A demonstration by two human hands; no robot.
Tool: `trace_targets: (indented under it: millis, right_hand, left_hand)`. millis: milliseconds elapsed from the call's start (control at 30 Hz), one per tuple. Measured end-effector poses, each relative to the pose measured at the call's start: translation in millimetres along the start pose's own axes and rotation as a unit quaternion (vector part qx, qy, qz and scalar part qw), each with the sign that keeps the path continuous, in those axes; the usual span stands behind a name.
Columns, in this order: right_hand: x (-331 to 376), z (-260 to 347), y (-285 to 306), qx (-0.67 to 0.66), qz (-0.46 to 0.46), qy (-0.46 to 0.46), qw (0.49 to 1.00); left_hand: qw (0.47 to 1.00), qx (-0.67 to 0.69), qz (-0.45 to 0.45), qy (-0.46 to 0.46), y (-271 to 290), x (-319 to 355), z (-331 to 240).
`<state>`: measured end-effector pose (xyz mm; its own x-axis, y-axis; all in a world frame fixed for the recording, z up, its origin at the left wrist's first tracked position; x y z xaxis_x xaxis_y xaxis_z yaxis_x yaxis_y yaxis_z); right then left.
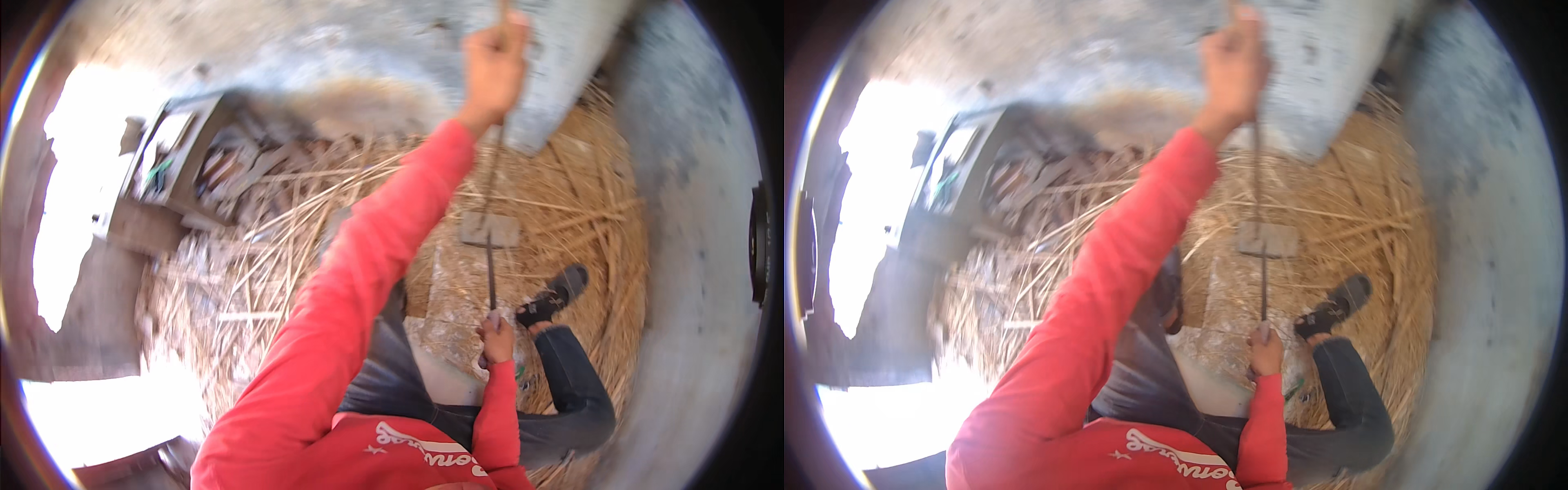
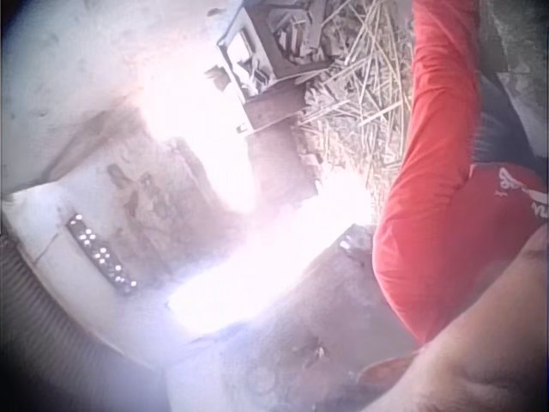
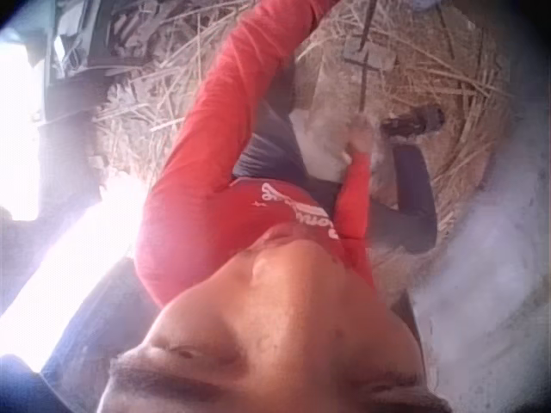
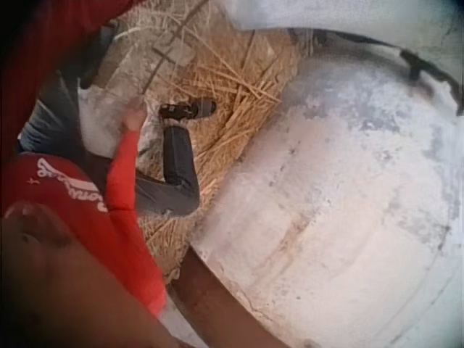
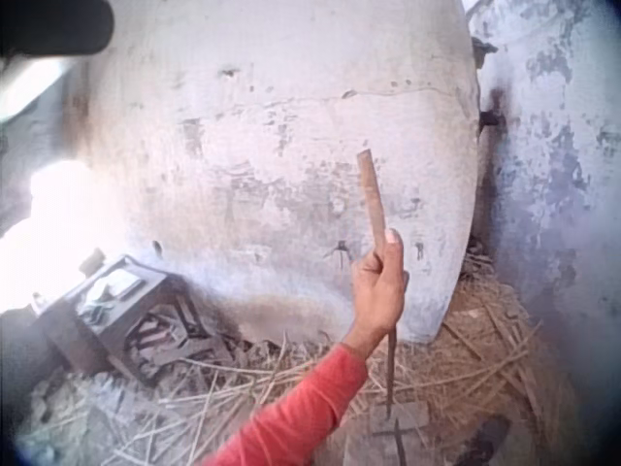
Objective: The person splits a piece of wood into thinner strips using a large blade by striking the wood strip against a stone on the ground.
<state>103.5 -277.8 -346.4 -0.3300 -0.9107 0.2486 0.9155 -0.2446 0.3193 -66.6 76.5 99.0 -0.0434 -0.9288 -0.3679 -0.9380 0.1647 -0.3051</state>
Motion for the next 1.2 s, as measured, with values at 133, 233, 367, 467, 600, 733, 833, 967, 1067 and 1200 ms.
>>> trace_targets:
  millis: [133, 233, 367, 467, 600, 733, 833, 967, 1067, 1200]
  right_hand:
    - [14.7, 3.3, -19.8, -0.082, 0.024, -0.067, 0.994]
    - [14.7, 2.4, -28.4, -0.071, 0.044, -0.087, 0.993]
    - [18.2, 33.3, -35.6, -0.122, 0.017, -0.125, 0.984]
    - [6.8, 48.1, -24.5, -0.103, 0.014, -0.137, 0.985]
    - [3.5, 81.1, -15.2, -0.133, -0.044, -0.186, 0.972]
    - [-44.7, 111.3, 40.2, -0.041, -0.083, -0.049, 0.995]
    - [-25.9, 232.6, 56.9, -0.022, -0.222, 0.006, 0.975]
    - [-20.6, 269.2, 44.0, -0.287, -0.215, 0.194, 0.913]
    - [-55.1, 105.2, 39.9, -0.041, -0.252, 0.167, 0.952]
    - [-6.0, 120.4, -77.7, -0.046, -0.007, -0.167, 0.985]
  left_hand:
    - [0.998, 0.035, -0.004, -0.05, -2.6, 3.9, -15.6]
    - [0.995, 0.089, 0.025, -0.042, -5.4, 6.3, -12.3]
    - [0.991, 0.12, 0.022, -0.051, 6.6, 11.6, -13.5]
    - [0.991, 0.11, 0.028, -0.068, 17.7, 9.5, -18.3]
    - [0.989, 0.123, -0.011, -0.078, 41.9, -8.0, -7.7]
    - [0.988, 0.124, -0.051, -0.072, 71.7, -14.9, -3.7]
    - [0.988, 0.111, -0.082, -0.067, 82.6, -25.5, 1.8]
    - [0.985, 0.134, -0.085, -0.063, 74.7, -42.7, 18.7]
    - [0.986, 0.155, -0.029, -0.051, 73.7, -37.3, 6.6]
    - [0.97, 0.211, -0.087, -0.086, 60.3, -47.1, 22.5]
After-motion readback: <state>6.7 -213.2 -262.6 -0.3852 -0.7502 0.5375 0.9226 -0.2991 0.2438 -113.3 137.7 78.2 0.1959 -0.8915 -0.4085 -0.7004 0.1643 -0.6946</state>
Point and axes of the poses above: each hand's wrist, its own x-axis away from the middle knuckle, its own y-axis out of the back of the hand, z = x × y, the point moved 9 cm from there along -x, towards the middle knuckle, and after that the axes turned 14 degrees about y, right-handed, at the moved point
